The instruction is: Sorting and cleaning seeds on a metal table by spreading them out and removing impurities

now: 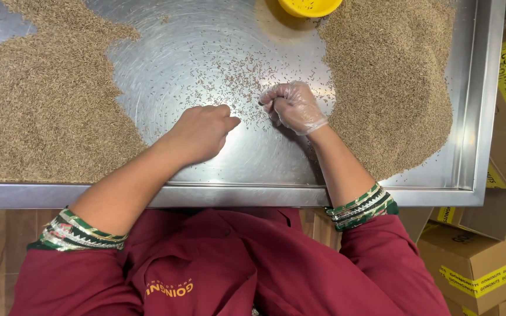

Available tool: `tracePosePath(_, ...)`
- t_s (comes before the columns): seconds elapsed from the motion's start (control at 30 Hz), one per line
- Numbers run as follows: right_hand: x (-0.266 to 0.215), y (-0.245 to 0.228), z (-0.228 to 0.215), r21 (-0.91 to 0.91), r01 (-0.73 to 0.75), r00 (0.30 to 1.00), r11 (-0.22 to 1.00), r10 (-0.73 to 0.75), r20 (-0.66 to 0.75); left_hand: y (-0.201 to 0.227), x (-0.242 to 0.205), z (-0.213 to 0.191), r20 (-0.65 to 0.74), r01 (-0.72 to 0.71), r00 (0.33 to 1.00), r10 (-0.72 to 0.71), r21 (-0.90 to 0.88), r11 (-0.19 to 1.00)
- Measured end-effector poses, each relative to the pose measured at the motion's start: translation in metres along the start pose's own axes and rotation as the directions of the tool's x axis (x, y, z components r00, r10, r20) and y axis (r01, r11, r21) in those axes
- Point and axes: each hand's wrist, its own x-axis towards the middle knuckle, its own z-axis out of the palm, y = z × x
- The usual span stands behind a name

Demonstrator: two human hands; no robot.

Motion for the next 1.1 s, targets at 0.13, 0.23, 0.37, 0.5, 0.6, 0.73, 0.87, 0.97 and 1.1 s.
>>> tracePosePath(0.13,-0.001,0.001,0.001,-0.005,-0.034,0.999,0.999,0.034,0.007,0.001,0.002,0.013,0.063,0.005,0.998,-0.008,0.052,0.999)
tracePosePath(0.23,0.0,0.007,0.001,-0.009,-0.009,1.0,1.0,0.009,-0.006,0.001,0.002,0.016,0.096,0.005,0.995,-0.009,0.039,0.999)
tracePosePath(0.37,-0.002,0.0,-0.001,0.006,-0.055,0.998,0.998,0.055,0.015,0.015,-0.001,-0.015,0.21,0.024,0.978,0.004,-0.129,0.991)
tracePosePath(0.5,-0.007,-0.014,0.002,0.05,-0.069,0.998,0.996,0.069,0.001,0.003,0.003,-0.01,0.085,0.065,0.995,-0.05,-0.18,0.981)
tracePosePath(0.6,-0.004,-0.014,0.0,0.057,-0.078,0.997,0.995,0.078,0.007,0.0,0.005,-0.005,0.02,0.072,0.997,-0.07,-0.19,0.979)
tracePosePath(0.73,-0.006,-0.016,0.005,0.104,-0.078,0.995,0.992,0.084,-0.053,0.003,0.008,0.009,-0.002,0.011,1.0,-0.012,-0.183,0.983)
tracePosePath(0.87,-0.002,-0.009,0.003,0.093,-0.055,0.997,0.994,0.059,-0.041,0.004,0.014,0.025,-0.035,-0.02,0.999,0.016,-0.116,0.993)
tracePosePath(0.97,-0.002,-0.005,0.006,0.108,-0.056,0.998,0.993,0.059,-0.026,0.006,0.012,0.027,-0.043,-0.034,0.999,0.032,-0.059,0.998)
tracePosePath(1.1,-0.003,-0.005,0.008,0.096,-0.054,0.997,0.994,0.059,-0.055,0.007,0.011,0.032,-0.129,-0.107,0.986,0.109,0.023,0.994)
